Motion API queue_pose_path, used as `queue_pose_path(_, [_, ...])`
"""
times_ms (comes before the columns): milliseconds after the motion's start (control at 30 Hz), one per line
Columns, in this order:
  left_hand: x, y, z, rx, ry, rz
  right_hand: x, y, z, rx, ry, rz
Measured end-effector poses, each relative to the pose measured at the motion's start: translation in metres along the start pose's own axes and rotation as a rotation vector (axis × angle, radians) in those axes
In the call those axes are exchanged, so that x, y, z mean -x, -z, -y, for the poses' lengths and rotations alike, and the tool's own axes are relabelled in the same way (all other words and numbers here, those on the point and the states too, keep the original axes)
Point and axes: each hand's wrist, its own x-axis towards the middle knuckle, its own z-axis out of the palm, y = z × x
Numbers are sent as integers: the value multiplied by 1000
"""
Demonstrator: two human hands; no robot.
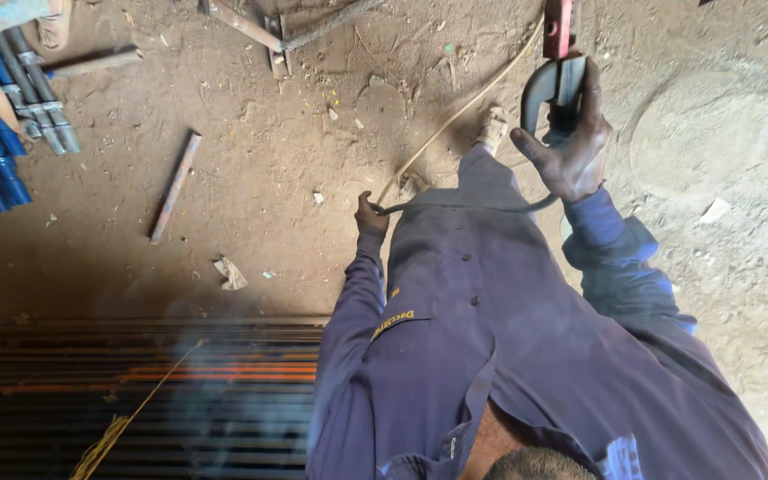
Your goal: The person arc-welds joints on a metal pipe frame structure, striking welding arcs that produce sparks at several points on the frame. They reposition along the structure between welds, handle welding electrodes, and use a chipping hammer to knock slag off a finished weld.
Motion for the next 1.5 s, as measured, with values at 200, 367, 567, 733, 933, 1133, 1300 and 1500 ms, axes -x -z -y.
queue_pose_path(200, [-1,15,16,-54,54,41,7,-12,3,73,-76,22])
queue_pose_path(367, [5,21,20,-54,32,54,15,-15,-1,80,8,1])
queue_pose_path(567, [10,25,24,-53,103,89,19,-21,-4,34,-26,-3])
queue_pose_path(733, [10,26,26,-75,92,82,22,-22,2,27,-37,5])
queue_pose_path(933, [11,28,28,-77,59,65,20,-22,8,34,-13,17])
queue_pose_path(1133, [14,28,29,-85,73,73,15,-24,9,96,52,26])
queue_pose_path(1300, [15,28,28,-80,130,91,12,-26,8,95,69,44])
queue_pose_path(1500, [13,27,27,-75,122,97,12,-25,8,107,41,53])
